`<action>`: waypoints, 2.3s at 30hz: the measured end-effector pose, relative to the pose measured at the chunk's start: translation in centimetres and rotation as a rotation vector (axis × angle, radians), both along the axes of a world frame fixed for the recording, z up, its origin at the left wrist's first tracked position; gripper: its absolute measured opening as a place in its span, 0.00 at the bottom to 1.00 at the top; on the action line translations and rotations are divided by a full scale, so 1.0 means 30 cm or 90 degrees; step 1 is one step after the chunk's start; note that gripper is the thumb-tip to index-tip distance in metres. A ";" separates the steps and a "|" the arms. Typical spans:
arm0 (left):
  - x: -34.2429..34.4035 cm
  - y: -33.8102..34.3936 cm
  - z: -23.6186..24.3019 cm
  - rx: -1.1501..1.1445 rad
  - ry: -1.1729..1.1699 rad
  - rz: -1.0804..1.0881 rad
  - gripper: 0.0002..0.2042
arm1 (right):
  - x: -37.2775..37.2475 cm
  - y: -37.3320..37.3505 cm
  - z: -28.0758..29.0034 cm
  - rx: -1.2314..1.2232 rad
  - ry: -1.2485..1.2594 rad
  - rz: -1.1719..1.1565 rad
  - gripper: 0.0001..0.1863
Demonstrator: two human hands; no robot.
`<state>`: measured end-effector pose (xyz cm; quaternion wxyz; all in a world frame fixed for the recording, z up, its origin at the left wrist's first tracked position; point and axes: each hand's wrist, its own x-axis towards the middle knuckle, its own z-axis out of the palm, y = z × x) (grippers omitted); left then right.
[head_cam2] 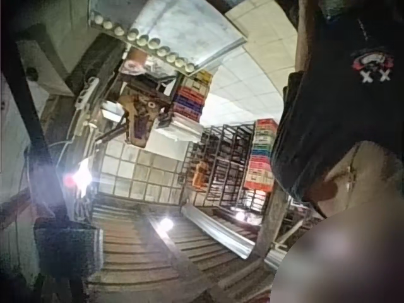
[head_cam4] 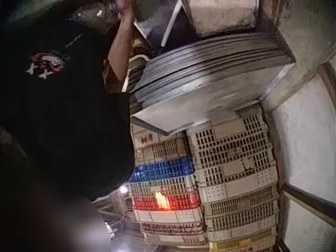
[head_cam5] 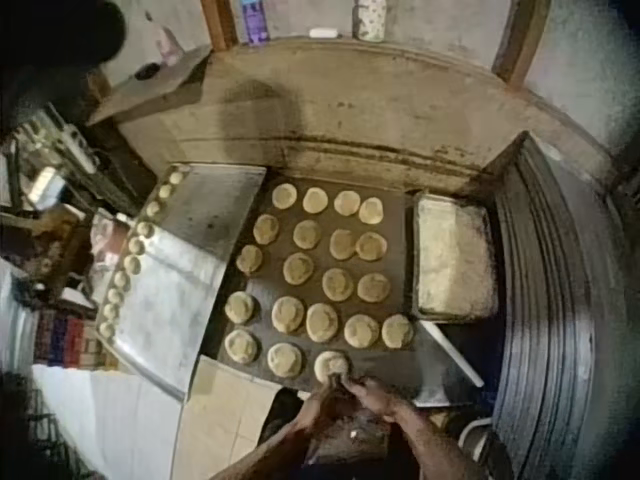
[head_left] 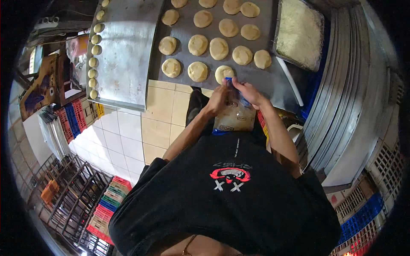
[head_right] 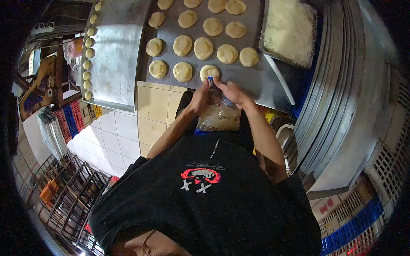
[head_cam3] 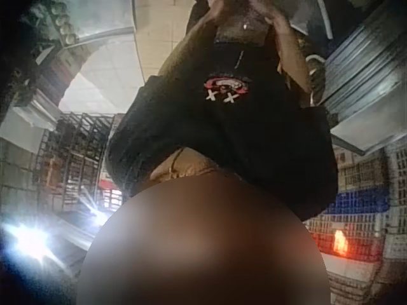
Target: Filling and shaping dough balls for baking.
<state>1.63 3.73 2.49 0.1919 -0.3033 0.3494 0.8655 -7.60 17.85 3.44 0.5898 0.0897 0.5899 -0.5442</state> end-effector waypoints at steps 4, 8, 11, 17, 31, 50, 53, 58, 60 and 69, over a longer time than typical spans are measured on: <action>-0.002 0.028 -0.042 -0.090 -0.058 -0.014 0.28 | 0.048 -0.026 -0.129 0.164 0.202 0.122 0.39; -0.004 0.036 -0.099 -0.077 -0.074 0.048 0.26 | 0.061 -0.062 -0.105 0.247 0.332 0.147 0.34; -0.007 0.016 -0.057 -0.105 -0.072 -0.015 0.25 | 0.056 -0.078 -0.071 0.287 0.383 0.170 0.39; 0.002 0.021 -0.116 -0.057 -0.075 0.058 0.24 | 0.069 -0.086 -0.072 0.210 0.421 0.121 0.32; 0.007 -0.003 -0.137 -0.291 -0.064 -0.041 0.23 | 0.097 -0.121 -0.071 0.214 0.530 0.108 0.28; -0.120 -0.241 -0.005 -1.358 0.576 -0.530 0.15 | 0.492 0.080 0.469 0.555 0.516 -0.474 0.33; -0.151 -0.237 -0.050 -1.343 0.699 -0.501 0.12 | 0.631 0.110 0.474 0.564 0.532 -0.673 0.29; -0.186 -0.243 -0.043 -0.985 0.705 -0.372 0.12 | 0.847 0.189 0.457 0.757 0.463 -0.913 0.32; -0.179 -0.193 -0.032 -0.694 0.572 -0.352 0.10 | 0.939 0.266 0.444 0.805 0.304 -0.973 0.32; -0.115 -0.143 0.233 0.027 0.394 -0.230 0.14 | 1.340 0.911 0.322 1.034 0.216 -1.071 0.40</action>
